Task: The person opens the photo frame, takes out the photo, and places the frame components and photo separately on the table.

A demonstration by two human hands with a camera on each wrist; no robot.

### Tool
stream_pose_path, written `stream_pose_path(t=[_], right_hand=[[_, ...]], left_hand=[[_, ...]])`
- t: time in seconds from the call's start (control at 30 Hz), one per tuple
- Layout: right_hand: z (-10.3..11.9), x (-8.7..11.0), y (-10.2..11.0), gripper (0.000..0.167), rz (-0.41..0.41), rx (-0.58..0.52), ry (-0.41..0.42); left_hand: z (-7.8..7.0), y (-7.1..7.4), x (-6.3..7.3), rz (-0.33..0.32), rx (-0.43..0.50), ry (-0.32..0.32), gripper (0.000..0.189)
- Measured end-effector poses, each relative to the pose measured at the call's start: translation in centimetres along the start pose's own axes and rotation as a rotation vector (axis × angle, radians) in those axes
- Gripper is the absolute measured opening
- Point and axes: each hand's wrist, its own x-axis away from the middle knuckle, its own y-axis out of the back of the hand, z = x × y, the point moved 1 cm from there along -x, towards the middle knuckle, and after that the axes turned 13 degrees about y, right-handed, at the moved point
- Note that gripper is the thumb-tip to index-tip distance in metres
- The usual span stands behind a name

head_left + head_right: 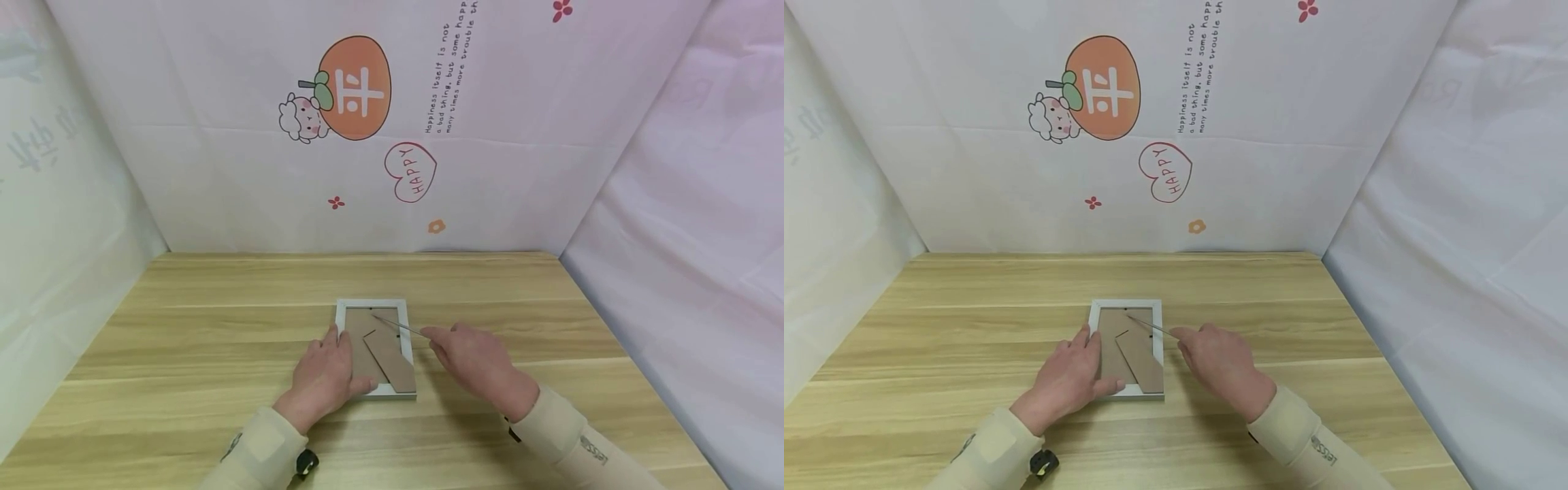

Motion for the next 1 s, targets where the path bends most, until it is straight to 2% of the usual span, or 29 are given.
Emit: stream_pose_path(t=[0.3, 0.7, 1.0], right_hand=[[0.1, -0.5, -0.5, 0.028, 0.058, -0.035, -0.048], [0.6, -0.7, -0.8, 0.029, 0.053, -0.014, -0.061], [-0.1, -1.1, -1.1, 0.033, 0.179, -0.126, -0.118]], left_hand=[[0.0, 0.0, 0.1, -0.007, -0.031, -0.021, 0.105], [0.1, -0.1, 0.0, -0.001, -0.04, -0.026, 0.102], [0.1, -0.2, 0.0, -0.013, -0.06, -0.036, 0.1]])
